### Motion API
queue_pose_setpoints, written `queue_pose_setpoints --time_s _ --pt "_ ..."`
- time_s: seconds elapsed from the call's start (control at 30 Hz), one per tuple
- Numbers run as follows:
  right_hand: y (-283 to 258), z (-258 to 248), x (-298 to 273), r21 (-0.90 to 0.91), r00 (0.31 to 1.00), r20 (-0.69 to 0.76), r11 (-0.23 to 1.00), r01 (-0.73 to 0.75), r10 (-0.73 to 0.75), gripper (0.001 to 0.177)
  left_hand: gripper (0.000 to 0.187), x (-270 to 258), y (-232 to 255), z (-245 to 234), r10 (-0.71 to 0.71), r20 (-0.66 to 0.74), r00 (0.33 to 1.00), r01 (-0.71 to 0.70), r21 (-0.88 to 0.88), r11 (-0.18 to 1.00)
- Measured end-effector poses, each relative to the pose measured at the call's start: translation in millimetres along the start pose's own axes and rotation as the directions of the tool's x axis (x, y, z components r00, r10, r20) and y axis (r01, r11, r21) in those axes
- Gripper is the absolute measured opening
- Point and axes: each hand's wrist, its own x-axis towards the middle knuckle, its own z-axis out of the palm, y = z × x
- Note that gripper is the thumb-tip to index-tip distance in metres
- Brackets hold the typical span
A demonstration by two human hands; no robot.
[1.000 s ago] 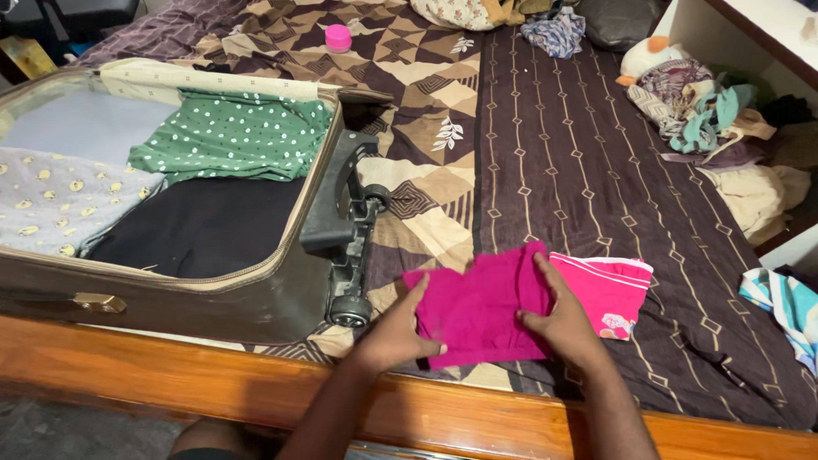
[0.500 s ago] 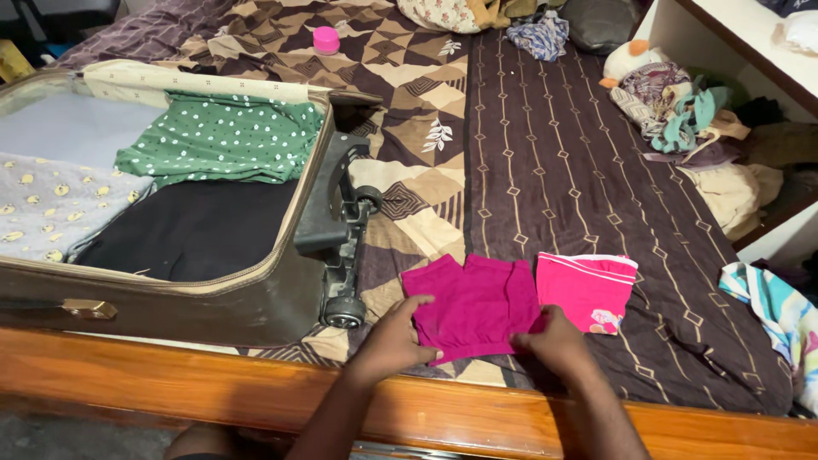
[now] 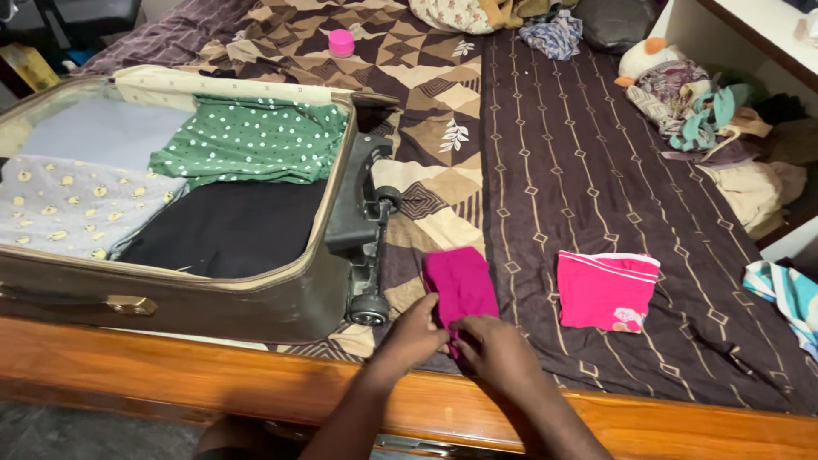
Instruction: The person folds several pieces of clothing on a bed and places them into an open suitcase. Items include a green polka-dotted cloth, a light blue patterned cloth, a dark green cloth, a pink cloth, a red shirt, a blue shirt, and a pink shirt. The person folds each item by hand and arranges them neatly inside the suitcase.
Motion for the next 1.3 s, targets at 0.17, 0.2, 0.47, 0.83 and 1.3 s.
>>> queue_pose_setpoints --time_s 0.17,0.2,0.47,0.83,1.3 --pt "-3.7 -3.0 -7.6 -0.041 0.992 -0.050 0.992 0.116 -0.118 0.021 0.061 -0.9 7.1 -0.2 -0.230 -0.035 0.972 0.228 -0.052 0.972" --pt "-3.4 -4.5 -7.6 -0.052 0.992 -0.020 0.991 0.126 -0.127 0.025 0.063 -0.1 7.2 -0.4 -0.252 -0.041 0.967 0.249 -0.062 0.966" --pt "-3.4 -11.6 -11.4 -0.116 0.948 0.045 0.941 0.319 -0.315 0.029 0.060 14.9 -19.2 -0.5 -0.265 0.020 0.964 0.251 -0.399 0.882" --pt "11.5 -41.6 -15.3 0.106 0.848 0.262 0.887 0.449 -0.461 0.029 0.072 22.8 -25.6 -0.9 -0.243 -0.209 0.947 0.166 -0.330 0.929" --pt "57.9 -87.8 -6.3 0.624 0.988 -0.086 0.780 -0.045 0.126 0.031 0.028 3.2 -11.9 -23.7 -0.055 -0.013 0.998 0.027 -0.754 0.657"
